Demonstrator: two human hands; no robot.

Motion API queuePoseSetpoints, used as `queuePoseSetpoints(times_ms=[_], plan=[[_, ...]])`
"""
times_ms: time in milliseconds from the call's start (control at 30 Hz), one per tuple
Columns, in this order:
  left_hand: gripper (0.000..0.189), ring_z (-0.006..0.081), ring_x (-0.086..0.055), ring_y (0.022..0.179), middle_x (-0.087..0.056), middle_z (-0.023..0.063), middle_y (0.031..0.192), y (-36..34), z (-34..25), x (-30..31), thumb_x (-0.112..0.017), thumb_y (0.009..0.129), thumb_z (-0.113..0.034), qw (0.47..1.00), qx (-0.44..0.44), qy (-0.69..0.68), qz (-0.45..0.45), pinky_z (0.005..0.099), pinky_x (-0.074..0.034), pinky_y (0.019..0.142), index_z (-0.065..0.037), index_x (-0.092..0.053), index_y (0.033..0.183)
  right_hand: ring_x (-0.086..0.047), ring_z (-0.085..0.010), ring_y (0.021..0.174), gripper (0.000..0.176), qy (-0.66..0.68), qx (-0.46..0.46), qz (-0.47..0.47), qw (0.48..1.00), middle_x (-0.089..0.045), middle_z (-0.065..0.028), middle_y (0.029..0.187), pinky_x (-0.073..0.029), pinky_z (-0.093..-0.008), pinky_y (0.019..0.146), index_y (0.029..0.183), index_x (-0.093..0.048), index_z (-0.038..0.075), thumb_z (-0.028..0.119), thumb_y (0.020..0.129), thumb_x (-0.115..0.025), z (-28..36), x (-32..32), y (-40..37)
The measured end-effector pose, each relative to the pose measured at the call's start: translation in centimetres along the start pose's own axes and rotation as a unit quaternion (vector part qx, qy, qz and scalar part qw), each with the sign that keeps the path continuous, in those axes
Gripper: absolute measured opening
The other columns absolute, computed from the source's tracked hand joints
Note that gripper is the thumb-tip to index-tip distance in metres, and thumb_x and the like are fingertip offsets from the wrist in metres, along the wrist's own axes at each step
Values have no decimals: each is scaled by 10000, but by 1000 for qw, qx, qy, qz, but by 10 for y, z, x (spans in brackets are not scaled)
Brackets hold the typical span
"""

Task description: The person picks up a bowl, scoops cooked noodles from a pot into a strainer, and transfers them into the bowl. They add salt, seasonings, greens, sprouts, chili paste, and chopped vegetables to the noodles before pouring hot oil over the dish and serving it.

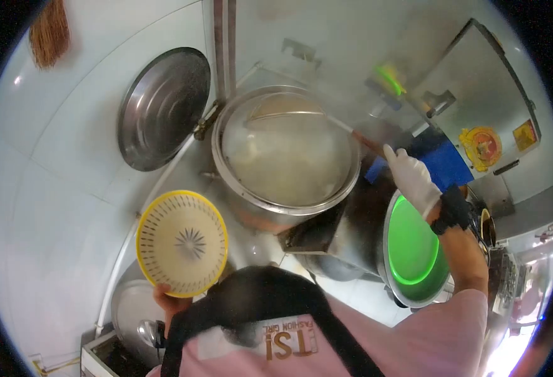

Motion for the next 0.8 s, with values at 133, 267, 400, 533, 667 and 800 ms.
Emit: queuePoseSetpoints(times_ms=[133,267,400,533,667,800], plan=[[650,324,-453,1074,-472,153,1136,24,-19,-13,-449,564,-96,1000,11,0,-14,464,-376,922,-5,-356,1201,-554,-184,480,291,-103,1,-87,991,-505,-64,669,-434,-285,391,1057,-464,120,104,767,-490,26,-37,37],[646,323,-454,1074,-469,153,1143,36,-24,-20,-449,564,-92,999,36,-2,-19,455,-386,916,-10,-358,1199,-537,-166,471,382,-204,-11,-104,973,-472,-18,565,-403,-293,391,1116,-449,109,110,740,-516,58,-56,63],[643,325,-458,1074,-471,157,1140,35,-22,-10,-456,565,-92,998,63,-11,-24,459,-390,912,-12,-365,1197,-506,-169,442,384,-172,65,-53,982,-459,-3,505,-372,-296,397,1114,-462,87,115,736,-516,54,-46,71],[648,328,-460,1075,-474,156,1138,24,-23,12,-460,566,-96,997,39,-45,-43,471,-390,910,-15,-361,1202,-589,-223,553,455,-201,48,-68,976,-564,-45,612,-432,-352,428,1169,-417,100,74,728,-528,28,-39,97],[648,323,-461,1076,-477,148,1138,18,-27,31,-461,566,-99,999,26,-31,-32,475,-385,912,-21,-365,1202,-609,-234,615,426,-68,28,80,994,-601,-69,670,-466,-338,486,1176,-410,66,42,758,-486,22,-9,87],[652,317,-466,1073,-476,149,1143,20,-35,32,-456,563,-101,998,-12,3,-54,466,-379,920,-22,-365,1204,-615,-267,666,387,-39,20,120,992,-612,-103,709,-488,-349,541,1158,-406,35,49,777,-475,30,-30,79]])
Point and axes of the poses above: each hand's wrist, its own y-axis towards the middle knuckle, its own x-axis out of the back of the hand, z = x × y, the point moved 4 cm from there along y, towards the middle knuckle
